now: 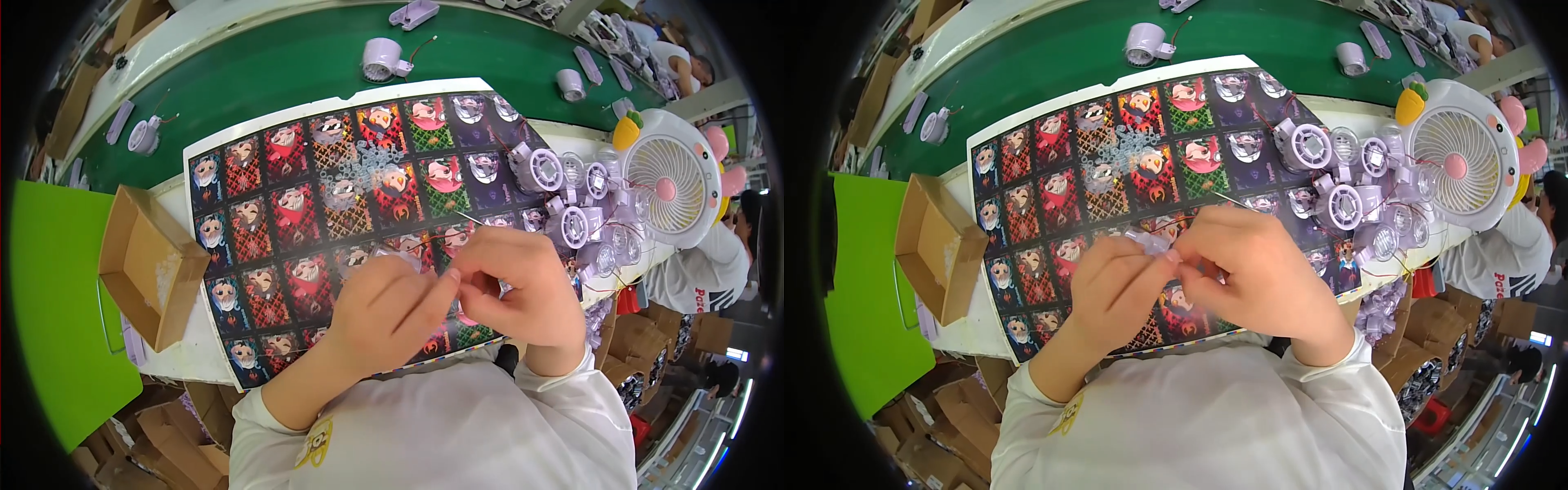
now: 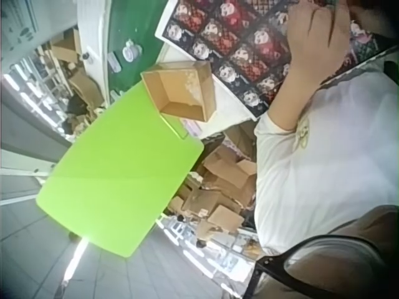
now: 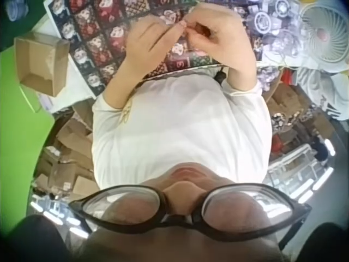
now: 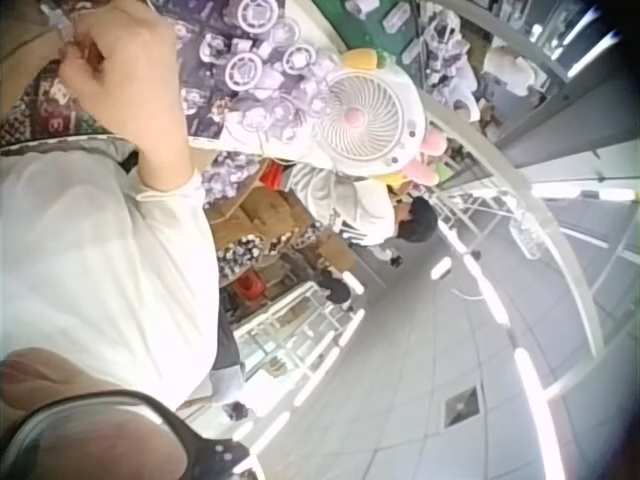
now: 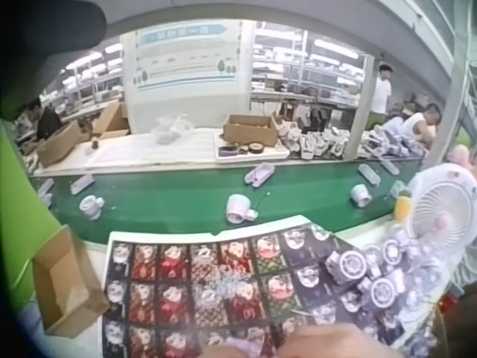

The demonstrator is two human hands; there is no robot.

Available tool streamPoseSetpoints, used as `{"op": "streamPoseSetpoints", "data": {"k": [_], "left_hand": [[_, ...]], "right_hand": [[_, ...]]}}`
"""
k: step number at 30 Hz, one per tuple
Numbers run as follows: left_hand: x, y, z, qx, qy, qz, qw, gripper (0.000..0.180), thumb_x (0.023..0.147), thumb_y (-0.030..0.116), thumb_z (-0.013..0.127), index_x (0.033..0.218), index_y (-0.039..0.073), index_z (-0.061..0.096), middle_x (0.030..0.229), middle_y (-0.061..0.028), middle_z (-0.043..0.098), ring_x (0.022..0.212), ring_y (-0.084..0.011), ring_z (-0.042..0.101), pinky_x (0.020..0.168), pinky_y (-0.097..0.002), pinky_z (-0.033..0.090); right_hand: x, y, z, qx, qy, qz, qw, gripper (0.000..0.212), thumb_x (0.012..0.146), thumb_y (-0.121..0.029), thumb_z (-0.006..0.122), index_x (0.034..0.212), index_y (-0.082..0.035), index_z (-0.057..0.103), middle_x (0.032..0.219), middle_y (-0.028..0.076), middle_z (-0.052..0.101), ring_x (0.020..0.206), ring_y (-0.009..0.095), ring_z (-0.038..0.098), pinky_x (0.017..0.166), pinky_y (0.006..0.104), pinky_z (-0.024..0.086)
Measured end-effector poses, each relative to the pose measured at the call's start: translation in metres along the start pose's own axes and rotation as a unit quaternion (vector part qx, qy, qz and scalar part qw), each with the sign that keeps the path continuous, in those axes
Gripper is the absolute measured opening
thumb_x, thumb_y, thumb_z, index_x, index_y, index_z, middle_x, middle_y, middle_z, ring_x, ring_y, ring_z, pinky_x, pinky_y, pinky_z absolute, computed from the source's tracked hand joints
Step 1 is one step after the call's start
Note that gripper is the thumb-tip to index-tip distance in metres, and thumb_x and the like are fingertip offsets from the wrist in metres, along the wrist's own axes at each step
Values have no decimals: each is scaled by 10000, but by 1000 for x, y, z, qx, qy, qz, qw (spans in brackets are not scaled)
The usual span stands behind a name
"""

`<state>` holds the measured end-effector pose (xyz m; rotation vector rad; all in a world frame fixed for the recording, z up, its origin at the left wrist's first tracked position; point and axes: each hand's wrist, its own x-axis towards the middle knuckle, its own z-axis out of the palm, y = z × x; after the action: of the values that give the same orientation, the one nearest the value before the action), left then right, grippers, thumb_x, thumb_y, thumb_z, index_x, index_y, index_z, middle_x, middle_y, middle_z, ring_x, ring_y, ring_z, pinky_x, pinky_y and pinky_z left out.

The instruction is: The person assembles mini fans by applying decorative stickers to the plastic housing of the motor unit using a pick tool.

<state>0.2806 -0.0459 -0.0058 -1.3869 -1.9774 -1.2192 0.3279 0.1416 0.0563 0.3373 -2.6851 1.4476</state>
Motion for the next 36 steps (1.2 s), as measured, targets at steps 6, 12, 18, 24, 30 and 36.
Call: {"op": "streamPoseSetpoints", "data": {"k": [6,12,18,24,30,36], "left_hand": [[-11,-21,23,11,-51,-147,988,184,795,-5,643,972,-30,599,1041,-162,662,903,-333,640,761,-402,519],[-18,-28,32,-129,-68,-270,952,240,822,-6,585,1061,-7,604,1034,-175,647,907,-346,632,800,-406,506],[-20,-34,33,-183,-89,-303,931,347,796,13,566,1138,-27,611,1011,-171,650,914,-346,605,801,-419,488],[-23,-38,35,-213,-78,-291,929,364,803,16,538,1154,-40,619,979,-174,648,895,-341,601,796,-415,482],[-25,-38,33,-216,-85,-291,928,379,821,2,515,1183,-16,625,929,-156,635,848,-299,591,760,-375,469],[-24,-34,35,-219,-78,-313,921,380,842,-17,511,1200,9,634,923,-135,629,809,-243,587,742,-327,464]], "right_hand": [[-1,13,4,9,67,81,994,50,772,23,667,816,3,651,719,38,605,591,89,548,494,241,396],[-12,55,32,551,156,212,792,144,966,-97,555,983,13,645,817,26,655,661,69,570,538,193,424],[-10,49,62,224,154,145,951,192,830,109,612,993,28,673,869,46,629,743,107,583,646,235,465],[-5,47,66,-58,151,0,987,207,753,104,658,917,-11,708,845,91,625,732,168,622,614,265,493],[-2,55,34,-124,168,58,976,205,772,31,664,969,-25,675,922,124,612,821,310,610,708,392,504],[-12,98,31,-323,81,88,939,126,818,-22,637,903,-15,544,881,164,501,869,366,500,760,448,431]]}}
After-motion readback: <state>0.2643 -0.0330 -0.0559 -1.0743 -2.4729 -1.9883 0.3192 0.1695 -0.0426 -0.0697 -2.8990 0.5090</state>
